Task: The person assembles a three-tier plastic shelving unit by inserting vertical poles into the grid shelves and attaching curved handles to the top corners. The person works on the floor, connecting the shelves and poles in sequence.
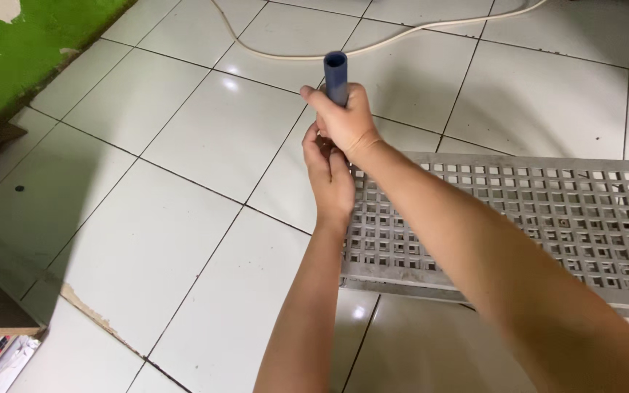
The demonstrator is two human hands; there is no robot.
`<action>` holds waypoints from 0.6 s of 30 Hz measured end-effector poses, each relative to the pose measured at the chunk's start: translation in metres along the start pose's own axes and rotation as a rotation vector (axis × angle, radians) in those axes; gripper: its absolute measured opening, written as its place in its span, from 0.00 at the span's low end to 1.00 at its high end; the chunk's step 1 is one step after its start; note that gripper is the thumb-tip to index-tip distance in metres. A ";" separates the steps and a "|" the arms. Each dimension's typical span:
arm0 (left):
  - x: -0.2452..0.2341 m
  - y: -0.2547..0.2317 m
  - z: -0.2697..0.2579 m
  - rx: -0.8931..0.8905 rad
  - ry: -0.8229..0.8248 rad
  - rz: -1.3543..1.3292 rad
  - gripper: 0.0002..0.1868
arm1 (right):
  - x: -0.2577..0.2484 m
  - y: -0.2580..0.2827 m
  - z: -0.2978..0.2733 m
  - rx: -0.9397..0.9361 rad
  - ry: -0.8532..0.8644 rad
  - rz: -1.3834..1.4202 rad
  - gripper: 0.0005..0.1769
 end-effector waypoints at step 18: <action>0.106 -0.049 -0.086 0.261 0.264 0.275 0.24 | -0.137 0.132 -0.045 0.105 -0.043 -0.085 0.19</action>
Point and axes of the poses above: each hand's wrist, its own z-axis towards the middle knuckle, its own x-axis out of the palm, y = z × x, the point moved 4 cm from there along z, towards the middle knuckle, and after that the axes turned 14 degrees about -x, right-handed, at the moved point
